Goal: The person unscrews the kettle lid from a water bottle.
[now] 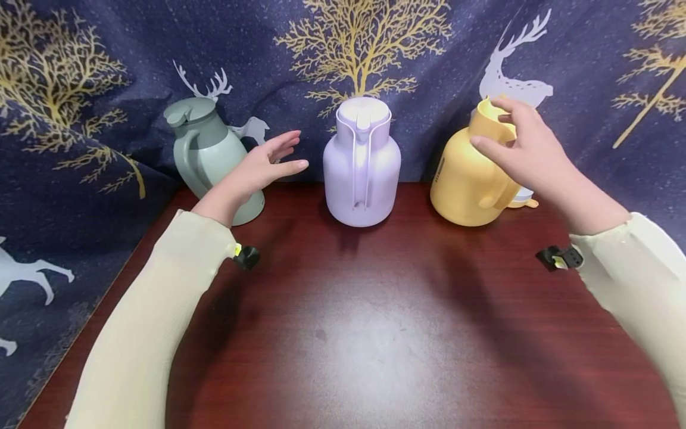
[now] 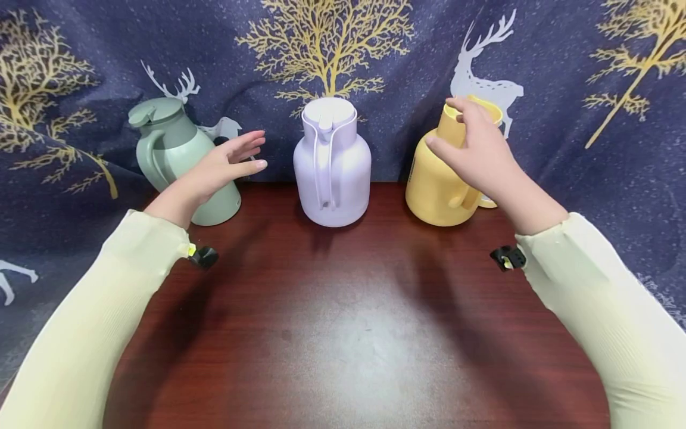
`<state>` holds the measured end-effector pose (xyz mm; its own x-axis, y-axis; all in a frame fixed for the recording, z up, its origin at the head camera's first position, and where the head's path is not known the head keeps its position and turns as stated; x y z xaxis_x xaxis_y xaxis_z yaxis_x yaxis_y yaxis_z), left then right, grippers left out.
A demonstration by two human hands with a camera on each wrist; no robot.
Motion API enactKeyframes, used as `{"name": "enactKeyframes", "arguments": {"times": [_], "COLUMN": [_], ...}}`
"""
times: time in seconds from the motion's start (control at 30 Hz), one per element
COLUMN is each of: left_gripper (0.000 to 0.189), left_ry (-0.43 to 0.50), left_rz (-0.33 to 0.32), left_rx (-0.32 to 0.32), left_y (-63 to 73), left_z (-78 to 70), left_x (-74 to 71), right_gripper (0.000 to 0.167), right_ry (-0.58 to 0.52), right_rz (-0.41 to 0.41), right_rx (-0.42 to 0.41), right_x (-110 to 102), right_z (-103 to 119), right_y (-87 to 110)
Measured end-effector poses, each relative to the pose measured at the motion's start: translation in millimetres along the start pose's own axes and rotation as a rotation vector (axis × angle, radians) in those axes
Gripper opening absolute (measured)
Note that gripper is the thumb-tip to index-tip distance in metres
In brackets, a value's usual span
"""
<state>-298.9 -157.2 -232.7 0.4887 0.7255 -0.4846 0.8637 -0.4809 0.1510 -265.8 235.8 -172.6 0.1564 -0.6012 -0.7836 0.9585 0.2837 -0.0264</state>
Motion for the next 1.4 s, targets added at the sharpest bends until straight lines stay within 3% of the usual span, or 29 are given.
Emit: {"name": "enactKeyframes", "arguments": {"times": [0.27,0.63,0.8,1.0,1.23,1.4], "left_gripper": [0.078,0.084,0.087,0.088,0.089,0.086], "left_ry": [0.027,0.032,0.054,0.1,0.123,0.233], "left_rz": [-0.029,-0.022,-0.004,0.01,0.003,-0.021], "left_rx": [0.001,-0.05,-0.109,-0.132,-0.156,-0.137], "left_y": [-9.2,-38.6,-55.1,-69.3,-76.5,-81.4], "left_z": [-1.1,3.1,10.5,14.4,17.2,21.8], "left_x": [-6.9,-6.2,2.7,15.6,23.9,25.5], "right_gripper": [0.085,0.097,0.099,0.097,0.093,0.092], "right_ry": [0.008,0.038,-0.036,-0.162,-0.278,-0.334], "right_rz": [0.106,0.28,0.336,0.373,0.398,0.378], "right_rx": [-0.073,0.01,0.027,0.038,0.086,0.104], "right_x": [7.3,33.5,54.8,81.1,100.0,115.7], "right_z": [18.8,19.7,17.2,11.1,4.4,4.0], "right_y": [-22.8,-59.7,-76.1,-90.1,-99.9,-108.0]}}
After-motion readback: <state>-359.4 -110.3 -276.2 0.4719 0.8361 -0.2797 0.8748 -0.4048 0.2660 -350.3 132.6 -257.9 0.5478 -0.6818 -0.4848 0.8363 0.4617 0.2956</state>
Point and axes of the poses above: each hand's wrist, its own y-axis away from the middle knuckle, its own x-axis out of the palm, z = x × y, the point moved 6 cm from there along -y, towards the middle knuckle, and after that the axes turned 14 degrees about z, right-handed, at the moved point
